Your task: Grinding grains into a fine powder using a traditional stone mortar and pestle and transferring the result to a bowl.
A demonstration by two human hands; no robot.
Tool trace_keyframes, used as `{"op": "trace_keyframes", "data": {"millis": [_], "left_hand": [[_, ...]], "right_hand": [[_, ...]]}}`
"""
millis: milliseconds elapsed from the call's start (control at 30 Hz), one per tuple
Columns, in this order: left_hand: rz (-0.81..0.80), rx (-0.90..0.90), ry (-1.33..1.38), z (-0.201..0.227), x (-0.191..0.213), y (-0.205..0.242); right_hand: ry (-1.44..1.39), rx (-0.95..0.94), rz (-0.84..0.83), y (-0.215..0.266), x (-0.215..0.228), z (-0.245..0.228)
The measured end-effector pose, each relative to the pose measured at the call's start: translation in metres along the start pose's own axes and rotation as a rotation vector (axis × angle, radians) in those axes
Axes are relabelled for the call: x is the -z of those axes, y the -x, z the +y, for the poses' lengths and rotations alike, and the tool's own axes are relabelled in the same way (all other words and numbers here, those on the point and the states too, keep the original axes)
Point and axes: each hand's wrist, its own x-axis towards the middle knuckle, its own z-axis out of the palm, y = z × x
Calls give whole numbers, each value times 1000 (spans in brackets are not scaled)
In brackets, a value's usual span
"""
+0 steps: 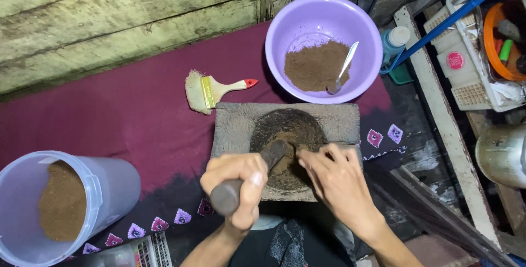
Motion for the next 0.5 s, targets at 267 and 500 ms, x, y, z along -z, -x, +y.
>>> {"op": "trace_keyframes", "data": {"millis": [267,500], "left_hand": [[193,-24,-45,-45,-2,15],[-34,-25,-43,20,-3,-9]], "right_hand": [[7,162,-71,34,58,1],[-195,67,-111,-2,8,32]]}}
